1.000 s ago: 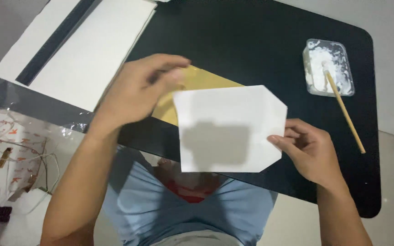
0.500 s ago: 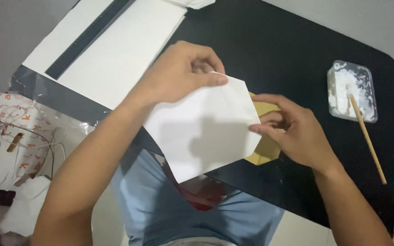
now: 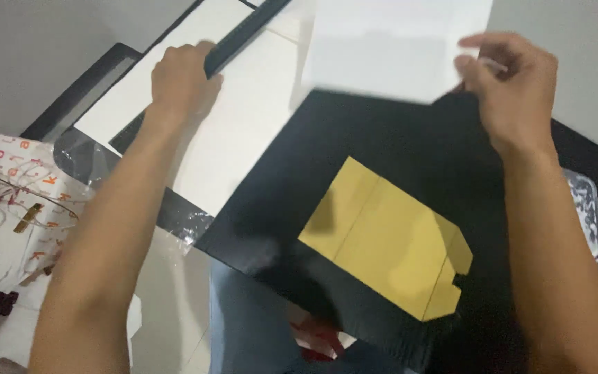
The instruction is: Folding paper and applying glue with a brush to assemble a paper bag.
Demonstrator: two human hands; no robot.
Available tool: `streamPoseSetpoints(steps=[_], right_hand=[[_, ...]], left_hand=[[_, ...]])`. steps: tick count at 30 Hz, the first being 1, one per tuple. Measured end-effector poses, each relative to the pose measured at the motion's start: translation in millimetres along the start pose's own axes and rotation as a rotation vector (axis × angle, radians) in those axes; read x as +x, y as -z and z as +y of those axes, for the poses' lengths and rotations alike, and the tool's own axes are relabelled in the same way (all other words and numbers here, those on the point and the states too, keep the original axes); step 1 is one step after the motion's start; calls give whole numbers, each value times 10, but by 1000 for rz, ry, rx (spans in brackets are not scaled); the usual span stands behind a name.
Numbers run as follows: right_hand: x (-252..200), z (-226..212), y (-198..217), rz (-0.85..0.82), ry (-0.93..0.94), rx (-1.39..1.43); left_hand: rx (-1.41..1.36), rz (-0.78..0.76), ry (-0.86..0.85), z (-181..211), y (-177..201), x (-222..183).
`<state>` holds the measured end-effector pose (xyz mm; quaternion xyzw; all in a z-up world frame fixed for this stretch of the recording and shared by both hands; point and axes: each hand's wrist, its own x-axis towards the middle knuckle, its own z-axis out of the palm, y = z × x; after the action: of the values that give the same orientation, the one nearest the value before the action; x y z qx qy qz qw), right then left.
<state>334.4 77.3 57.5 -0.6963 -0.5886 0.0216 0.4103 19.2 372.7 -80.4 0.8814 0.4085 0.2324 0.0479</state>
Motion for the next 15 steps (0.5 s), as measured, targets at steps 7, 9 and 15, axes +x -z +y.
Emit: streamPoseSetpoints(steps=[7,9,15], right_hand=[[856,456,-466,160,86,141],[1038,518,-639,182,85,187],[1476,832,-1156,144,116,200]], left_hand=[[-90,258,32,88,130,-4],[-94,314,37,50,277,10],[-87,702,-73,-5,447,0]])
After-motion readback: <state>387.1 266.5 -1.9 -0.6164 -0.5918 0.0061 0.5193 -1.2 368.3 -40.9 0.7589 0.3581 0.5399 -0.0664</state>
